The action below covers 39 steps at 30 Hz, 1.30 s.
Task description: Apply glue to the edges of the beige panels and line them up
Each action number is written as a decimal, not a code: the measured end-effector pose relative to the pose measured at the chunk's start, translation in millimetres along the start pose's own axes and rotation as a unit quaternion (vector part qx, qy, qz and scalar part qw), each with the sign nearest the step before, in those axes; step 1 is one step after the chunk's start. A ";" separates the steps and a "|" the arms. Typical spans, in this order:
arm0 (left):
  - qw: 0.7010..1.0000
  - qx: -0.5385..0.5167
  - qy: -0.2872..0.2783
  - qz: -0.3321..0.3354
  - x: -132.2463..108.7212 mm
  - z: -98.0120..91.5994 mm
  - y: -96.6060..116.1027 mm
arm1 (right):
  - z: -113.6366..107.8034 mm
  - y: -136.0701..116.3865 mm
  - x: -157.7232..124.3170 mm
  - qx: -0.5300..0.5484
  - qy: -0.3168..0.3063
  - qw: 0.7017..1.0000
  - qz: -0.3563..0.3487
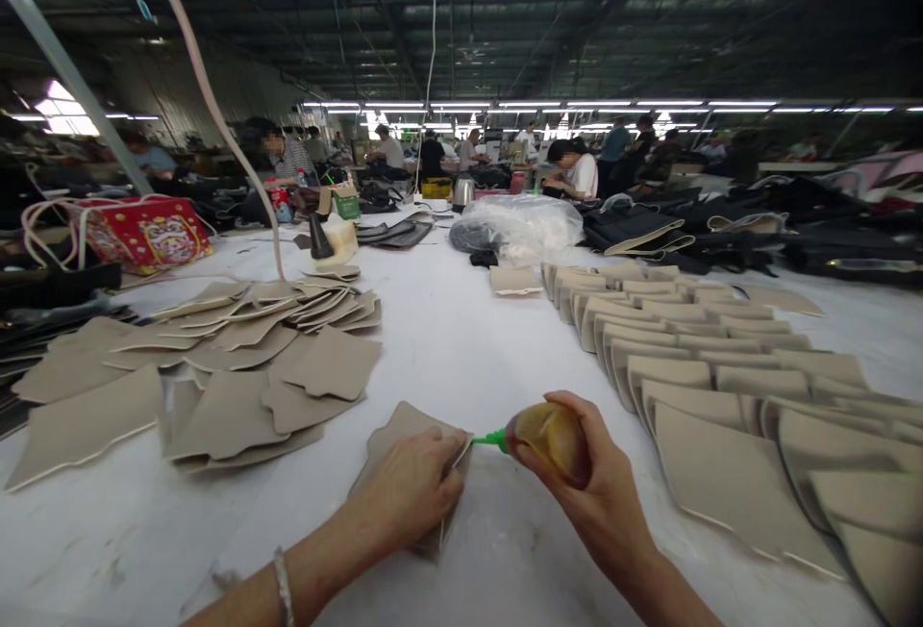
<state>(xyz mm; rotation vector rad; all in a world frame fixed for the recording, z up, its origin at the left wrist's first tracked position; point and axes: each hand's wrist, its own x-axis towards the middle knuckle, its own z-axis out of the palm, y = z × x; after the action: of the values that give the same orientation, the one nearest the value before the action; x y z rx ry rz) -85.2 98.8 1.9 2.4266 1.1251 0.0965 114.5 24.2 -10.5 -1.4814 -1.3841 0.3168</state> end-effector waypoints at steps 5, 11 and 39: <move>1.000 -0.003 0.003 0.004 0.9 2.0 -1.7 | -1.1 1.3 0.2 0.028 -0.017 0.999 0.027; 1.000 -0.002 0.001 -0.001 0.4 2.3 -2.0 | -2.0 5.8 2.0 0.038 0.000 0.999 0.032; 0.999 0.049 -0.005 -0.015 -4.6 8.2 -3.8 | -11.6 7.3 -12.3 0.205 -0.128 0.960 0.144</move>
<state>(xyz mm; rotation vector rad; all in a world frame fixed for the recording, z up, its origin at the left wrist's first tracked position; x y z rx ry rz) -88.9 94.5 -6.5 2.4914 1.1878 0.0213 123.8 9.6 -16.7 -1.3174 -1.2021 0.9508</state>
